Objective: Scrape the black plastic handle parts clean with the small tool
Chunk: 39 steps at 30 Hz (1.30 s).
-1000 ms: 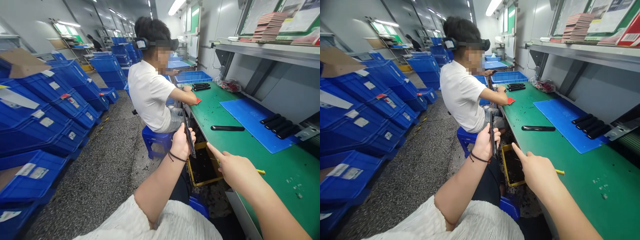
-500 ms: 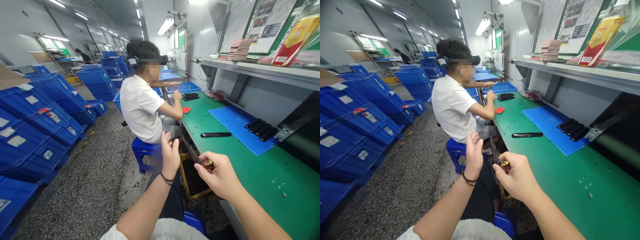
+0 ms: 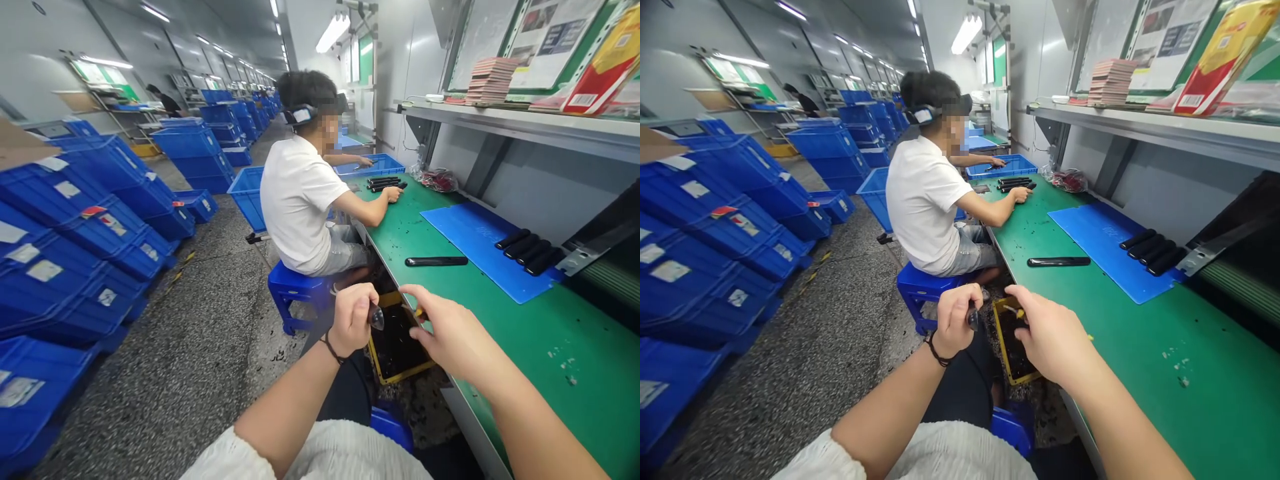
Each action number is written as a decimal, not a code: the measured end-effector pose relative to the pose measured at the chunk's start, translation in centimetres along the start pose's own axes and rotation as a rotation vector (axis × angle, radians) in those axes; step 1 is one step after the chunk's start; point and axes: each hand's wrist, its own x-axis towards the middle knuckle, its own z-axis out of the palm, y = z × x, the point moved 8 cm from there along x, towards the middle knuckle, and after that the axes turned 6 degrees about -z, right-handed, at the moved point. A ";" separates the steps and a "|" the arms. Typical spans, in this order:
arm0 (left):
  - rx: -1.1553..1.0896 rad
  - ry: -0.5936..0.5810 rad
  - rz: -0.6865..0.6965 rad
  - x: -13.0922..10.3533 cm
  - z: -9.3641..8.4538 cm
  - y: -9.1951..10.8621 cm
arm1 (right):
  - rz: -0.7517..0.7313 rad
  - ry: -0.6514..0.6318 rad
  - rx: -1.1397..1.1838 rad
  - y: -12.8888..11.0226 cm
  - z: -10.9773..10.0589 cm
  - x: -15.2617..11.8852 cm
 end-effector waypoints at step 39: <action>-0.188 -0.034 -0.411 -0.6 2.3 2.1 | -0.575 0.673 -0.688 -7.8 -1.7 -3.2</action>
